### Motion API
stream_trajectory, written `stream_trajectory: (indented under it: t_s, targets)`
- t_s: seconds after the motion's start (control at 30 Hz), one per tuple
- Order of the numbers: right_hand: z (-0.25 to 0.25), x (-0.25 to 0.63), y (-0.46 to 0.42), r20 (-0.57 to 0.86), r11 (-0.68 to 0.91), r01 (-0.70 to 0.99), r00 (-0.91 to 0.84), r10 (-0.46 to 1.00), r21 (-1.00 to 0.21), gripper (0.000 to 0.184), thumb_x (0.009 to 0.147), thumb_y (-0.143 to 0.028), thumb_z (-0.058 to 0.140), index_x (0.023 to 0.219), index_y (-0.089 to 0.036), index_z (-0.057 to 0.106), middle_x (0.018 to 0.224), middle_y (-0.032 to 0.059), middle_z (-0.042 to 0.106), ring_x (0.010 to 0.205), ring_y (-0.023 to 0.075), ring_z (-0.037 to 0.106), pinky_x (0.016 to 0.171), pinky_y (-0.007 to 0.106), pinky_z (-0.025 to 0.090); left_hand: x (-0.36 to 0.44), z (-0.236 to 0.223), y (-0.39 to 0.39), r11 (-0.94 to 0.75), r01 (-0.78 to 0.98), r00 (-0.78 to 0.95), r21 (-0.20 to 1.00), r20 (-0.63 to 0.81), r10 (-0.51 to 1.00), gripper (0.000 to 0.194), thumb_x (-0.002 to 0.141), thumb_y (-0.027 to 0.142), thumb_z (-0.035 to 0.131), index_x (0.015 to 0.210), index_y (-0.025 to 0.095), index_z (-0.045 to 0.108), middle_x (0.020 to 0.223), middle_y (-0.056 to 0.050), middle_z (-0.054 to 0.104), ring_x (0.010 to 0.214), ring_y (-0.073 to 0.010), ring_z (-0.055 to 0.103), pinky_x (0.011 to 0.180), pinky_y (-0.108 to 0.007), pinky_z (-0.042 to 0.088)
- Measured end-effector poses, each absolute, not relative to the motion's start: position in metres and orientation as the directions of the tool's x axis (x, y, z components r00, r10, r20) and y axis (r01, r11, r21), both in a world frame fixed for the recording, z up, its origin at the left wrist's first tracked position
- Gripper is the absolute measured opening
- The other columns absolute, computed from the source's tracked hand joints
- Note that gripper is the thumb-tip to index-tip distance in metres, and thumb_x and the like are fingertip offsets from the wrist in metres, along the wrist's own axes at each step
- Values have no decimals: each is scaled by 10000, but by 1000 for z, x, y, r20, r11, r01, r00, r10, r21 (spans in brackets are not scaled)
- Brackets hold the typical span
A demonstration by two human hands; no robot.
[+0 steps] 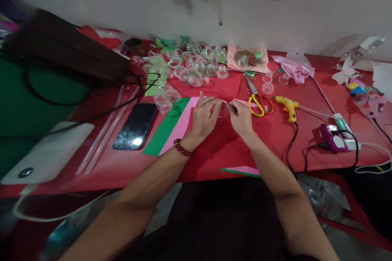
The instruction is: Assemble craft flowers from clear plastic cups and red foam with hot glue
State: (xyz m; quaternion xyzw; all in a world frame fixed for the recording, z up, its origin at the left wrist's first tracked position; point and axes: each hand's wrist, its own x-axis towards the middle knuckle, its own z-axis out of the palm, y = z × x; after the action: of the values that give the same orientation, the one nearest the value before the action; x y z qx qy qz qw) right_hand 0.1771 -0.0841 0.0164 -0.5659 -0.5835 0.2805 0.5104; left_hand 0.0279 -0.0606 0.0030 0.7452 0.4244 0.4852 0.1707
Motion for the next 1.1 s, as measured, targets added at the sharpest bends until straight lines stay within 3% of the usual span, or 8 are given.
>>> stream_trajectory:
  t_s: [0.1,0.23,0.33,0.5,0.63,0.9,1.03,1.1]
  targets:
    - [17,181,-82,234,174,386,113,966,-906,334,936,-402,672,663,-243,562,615,-23,536,633,157,480,650,314,382,23,5,-54,-540,423,188,727,513,838,308,1069,333,536,944,255,806,1036,-55,832,1015,-234,761,1227,-525,466]
    - [13,182,-77,59,49,140,70,996,-989,409,930,-554,681,693,-251,539,615,-36,511,561,128,433,564,282,358,17,7,-47,-440,305,181,845,402,898,301,1033,352,565,906,251,819,1016,-55,844,959,-230,770,1028,-431,594]
    - [12,182,-74,43,38,40,129,991,-998,434,906,-633,684,739,-254,552,653,-30,543,549,115,422,544,273,357,16,7,-45,-421,283,168,862,388,906,296,1017,355,582,865,250,813,969,-53,842,909,-229,768,1041,-436,589]
    - [16,183,-79,215,167,282,145,966,-945,236,923,-456,662,813,-247,643,706,-6,616,654,158,525,675,314,444,18,6,-46,-497,383,247,779,432,867,276,1018,303,587,861,264,811,983,-35,840,959,-236,770,1245,-567,438]
    - [13,182,-81,312,205,493,145,939,-846,174,935,-299,594,768,-255,574,729,9,624,725,188,555,776,344,442,21,6,-49,-559,416,307,717,468,829,280,1030,280,574,886,275,814,985,-28,838,975,-233,773,1278,-584,397]
    - [-3,191,-69,290,116,446,346,892,-887,201,990,-295,518,793,-263,538,747,0,596,732,186,547,752,326,439,15,8,-48,-484,407,64,775,504,861,355,1065,403,517,910,255,801,1005,-59,835,1007,-233,755,1108,-467,540]
    - [-4,187,-68,355,212,506,206,912,-836,83,867,-191,645,833,-258,680,957,65,728,944,245,655,929,406,496,12,10,-47,-475,351,-45,807,521,852,368,1069,468,522,904,269,785,1012,-68,827,1031,-237,748,1075,-456,554]
    - [-2,186,-70,341,206,537,164,926,-818,110,857,-187,671,782,-260,704,913,63,750,942,261,679,972,439,488,13,12,-47,-466,311,-68,828,508,859,365,1061,498,542,897,278,782,1012,-70,825,1018,-235,749,1025,-436,577]
